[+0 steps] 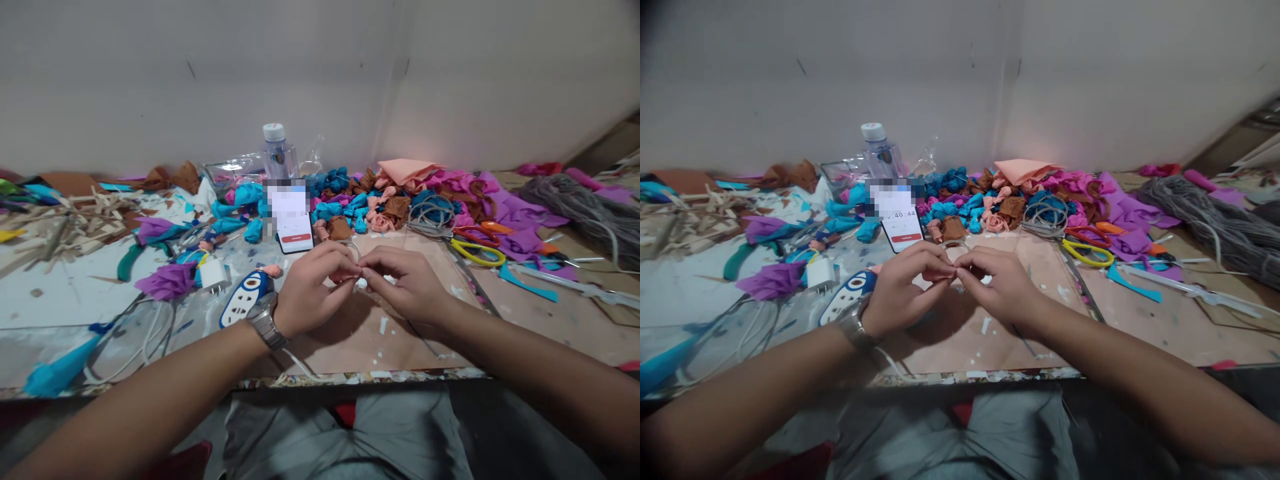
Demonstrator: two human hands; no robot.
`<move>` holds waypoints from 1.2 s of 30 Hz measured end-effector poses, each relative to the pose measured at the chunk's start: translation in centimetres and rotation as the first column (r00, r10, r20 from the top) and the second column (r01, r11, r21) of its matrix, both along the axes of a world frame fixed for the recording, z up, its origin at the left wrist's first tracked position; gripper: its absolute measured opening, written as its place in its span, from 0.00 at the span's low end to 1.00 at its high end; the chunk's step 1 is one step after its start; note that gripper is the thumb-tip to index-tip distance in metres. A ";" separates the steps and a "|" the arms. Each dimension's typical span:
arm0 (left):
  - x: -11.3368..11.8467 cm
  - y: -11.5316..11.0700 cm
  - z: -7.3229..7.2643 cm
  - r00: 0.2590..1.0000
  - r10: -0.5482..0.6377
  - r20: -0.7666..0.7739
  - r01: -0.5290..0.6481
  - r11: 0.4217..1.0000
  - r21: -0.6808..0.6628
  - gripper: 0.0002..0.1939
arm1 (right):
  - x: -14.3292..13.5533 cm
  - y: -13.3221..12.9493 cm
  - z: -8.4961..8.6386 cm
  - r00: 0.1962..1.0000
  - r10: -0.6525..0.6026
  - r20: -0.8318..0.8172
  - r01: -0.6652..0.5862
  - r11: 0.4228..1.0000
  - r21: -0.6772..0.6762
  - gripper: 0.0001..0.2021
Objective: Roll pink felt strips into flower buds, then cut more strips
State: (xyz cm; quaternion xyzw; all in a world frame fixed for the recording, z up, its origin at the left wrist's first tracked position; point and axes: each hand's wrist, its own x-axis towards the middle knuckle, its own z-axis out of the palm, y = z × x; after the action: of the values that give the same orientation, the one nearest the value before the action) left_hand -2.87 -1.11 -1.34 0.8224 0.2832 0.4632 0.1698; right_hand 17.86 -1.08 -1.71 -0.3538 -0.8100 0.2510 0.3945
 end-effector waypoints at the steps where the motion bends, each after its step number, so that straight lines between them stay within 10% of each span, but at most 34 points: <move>1: 0.0 0.0 0.0 1.000 -0.002 0.002 0.002 1.000 -0.011 0.06 | 0.0 0.1 -0.1 1.000 0.010 0.015 -0.010 1.000 -0.014 0.07; 17: 0.3 0.3 -0.3 0.979 0.036 0.202 0.048 0.918 -0.394 0.14 | 0.0 0.4 -0.6 0.991 0.037 0.128 -0.035 0.999 -0.018 0.08; 36: 0.2 -0.1 -0.1 0.986 0.013 0.167 0.055 0.917 -0.395 0.15 | -0.2 0.4 -0.7 0.997 0.046 0.067 -0.042 0.997 -0.067 0.12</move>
State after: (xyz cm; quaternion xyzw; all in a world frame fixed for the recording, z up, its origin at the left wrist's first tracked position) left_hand -2.71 -1.24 -1.46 0.7321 0.3475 0.4611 0.3614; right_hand 17.63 -0.72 -2.40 -0.3568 -0.8220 0.2737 0.3493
